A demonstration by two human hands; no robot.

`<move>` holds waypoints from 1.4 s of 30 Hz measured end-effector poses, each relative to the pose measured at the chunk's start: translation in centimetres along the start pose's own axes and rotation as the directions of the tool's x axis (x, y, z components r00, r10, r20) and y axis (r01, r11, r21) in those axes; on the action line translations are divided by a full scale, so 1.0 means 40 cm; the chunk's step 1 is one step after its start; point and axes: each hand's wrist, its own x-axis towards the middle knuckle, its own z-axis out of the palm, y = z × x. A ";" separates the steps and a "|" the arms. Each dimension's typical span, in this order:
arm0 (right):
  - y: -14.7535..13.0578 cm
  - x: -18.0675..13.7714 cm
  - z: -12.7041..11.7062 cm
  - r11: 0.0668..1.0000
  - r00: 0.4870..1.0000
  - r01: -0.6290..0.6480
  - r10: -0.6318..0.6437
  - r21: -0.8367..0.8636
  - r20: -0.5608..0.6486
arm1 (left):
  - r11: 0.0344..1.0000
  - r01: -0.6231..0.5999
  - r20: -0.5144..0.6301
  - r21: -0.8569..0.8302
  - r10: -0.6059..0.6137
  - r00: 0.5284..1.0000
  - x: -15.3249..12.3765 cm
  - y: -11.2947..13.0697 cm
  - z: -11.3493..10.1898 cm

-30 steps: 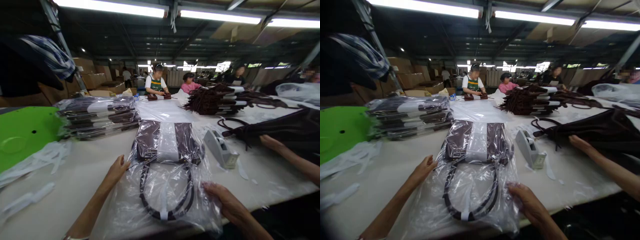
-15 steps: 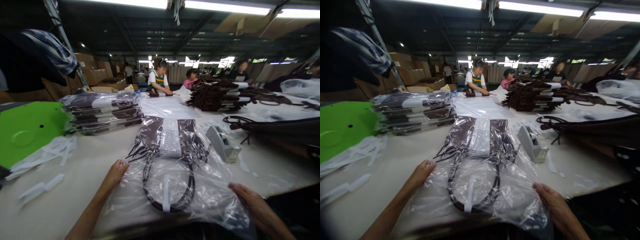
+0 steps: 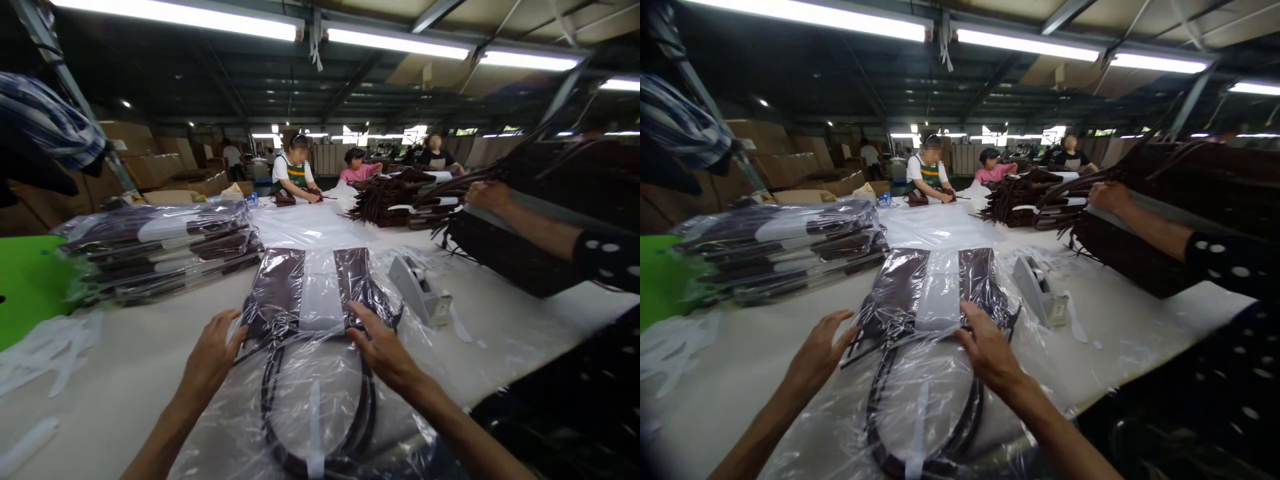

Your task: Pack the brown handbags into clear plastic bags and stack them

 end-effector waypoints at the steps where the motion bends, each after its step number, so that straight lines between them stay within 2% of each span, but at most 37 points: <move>1: -0.028 0.044 0.045 0.993 0.991 0.116 -0.113 -0.035 0.078 | 0.995 -0.086 0.014 0.051 0.085 0.996 0.036 0.023 0.026; 3: -0.030 0.117 0.112 0.962 0.958 0.241 -0.215 -0.130 0.187 | 0.969 -0.184 0.113 0.167 0.167 0.979 0.087 0.054 0.080; 5: 0.029 0.166 0.134 0.945 0.962 0.196 -0.134 -0.262 0.237 | 0.938 -0.225 0.246 0.264 0.160 0.956 0.108 0.061 0.128; 7: 0.120 0.191 0.116 0.916 0.974 0.037 0.056 -0.400 0.220 | 0.922 -0.233 0.331 0.309 0.126 0.935 0.106 0.054 0.159; 10: 0.243 0.184 0.057 0.831 0.945 -0.181 0.295 -0.526 0.141 | 0.923 -0.214 0.381 0.321 0.081 0.921 0.094 0.038 0.173; 12: 0.296 0.160 0.021 0.799 0.929 -0.242 0.355 -0.551 0.107 | 0.929 -0.199 0.403 0.312 0.060 0.913 0.091 0.031 0.169; 15: 0.333 0.112 -0.014 0.775 0.929 -0.275 0.366 -0.569 0.050 | 0.940 -0.184 0.420 0.287 0.049 0.906 0.096 0.027 0.163; 19: 0.297 0.094 -0.030 0.786 0.939 -0.304 0.342 -0.539 -0.032 | 0.934 -0.206 0.332 0.291 0.103 0.937 0.122 0.051 0.164; 22: 0.211 0.145 -0.004 0.883 0.981 -0.176 0.193 -0.434 -0.005 | 0.915 -0.203 0.248 0.350 0.118 0.962 0.153 0.077 0.164; 24: 0.156 0.199 0.029 0.930 0.995 -0.058 0.081 -0.364 0.049 | 0.909 -0.181 0.255 0.376 0.086 0.963 0.171 0.080 0.164; 26: 0.129 0.248 0.062 0.945 0.993 0.001 0.037 -0.326 0.109 | 0.913 -0.123 0.294 0.389 0.003 0.956 0.181 0.065 0.164; 28: 0.141 0.280 0.082 0.938 0.981 -0.060 0.118 -0.341 0.152 | 0.927 -0.046 0.344 0.373 -0.092 0.934 0.183 0.042 0.166; 30: 0.183 0.292 0.086 0.906 0.952 -0.185 0.261 -0.380 0.159 | 0.941 0.020 0.377 0.339 -0.155 0.913 0.180 0.023 0.170; 32: 0.230 0.293 0.078 0.870 0.920 -0.279 0.363 -0.408 0.145 | 0.951 0.039 0.390 0.307 -0.163 0.906 0.175 0.014 0.174; 34: 0.259 0.296 0.068 0.851 0.912 -0.311 0.393 -0.423 0.120 | 0.955 0.038 0.389 0.293 -0.155 0.908 0.171 0.013 0.176; 38: 0.230 0.346 0.076 0.857 0.942 -0.275 0.332 -0.435 0.058 | 0.954 -0.004 0.407 0.300 -0.124 0.905 0.182 0.018 0.161; 42: 0.164 0.448 0.121 0.918 0.984 -0.124 0.162 -0.377 0.072 | 0.932 -0.077 0.301 0.355 -0.036 0.953 0.245 0.045 0.137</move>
